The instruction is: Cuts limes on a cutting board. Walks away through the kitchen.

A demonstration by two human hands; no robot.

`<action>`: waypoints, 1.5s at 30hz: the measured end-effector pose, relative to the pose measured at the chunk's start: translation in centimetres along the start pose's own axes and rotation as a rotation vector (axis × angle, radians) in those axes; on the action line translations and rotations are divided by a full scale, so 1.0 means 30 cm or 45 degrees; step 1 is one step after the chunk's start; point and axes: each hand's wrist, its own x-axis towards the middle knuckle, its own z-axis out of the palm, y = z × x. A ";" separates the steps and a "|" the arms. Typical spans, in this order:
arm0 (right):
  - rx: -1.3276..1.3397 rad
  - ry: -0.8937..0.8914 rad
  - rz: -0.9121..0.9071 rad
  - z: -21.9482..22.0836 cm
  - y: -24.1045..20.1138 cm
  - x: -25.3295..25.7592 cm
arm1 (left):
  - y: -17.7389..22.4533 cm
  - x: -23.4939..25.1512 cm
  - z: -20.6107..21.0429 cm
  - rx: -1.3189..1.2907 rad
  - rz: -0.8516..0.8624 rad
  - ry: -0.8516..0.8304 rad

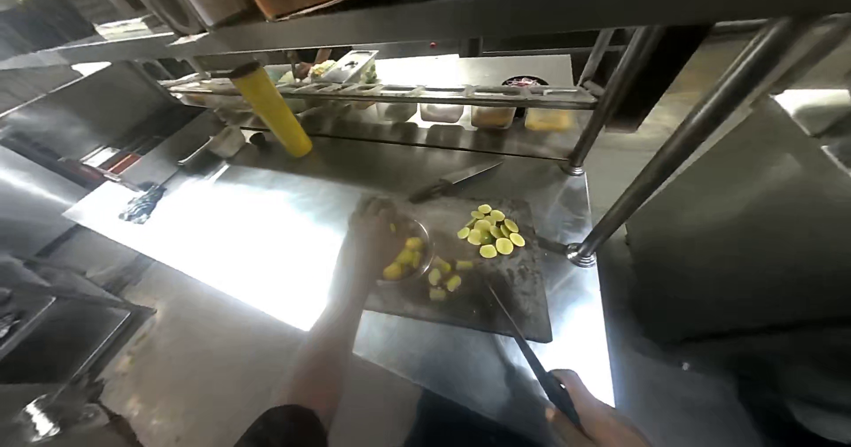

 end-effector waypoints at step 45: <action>-0.024 0.173 0.330 -0.007 0.024 -0.042 | 0.430 -0.150 0.362 -0.486 0.049 -0.560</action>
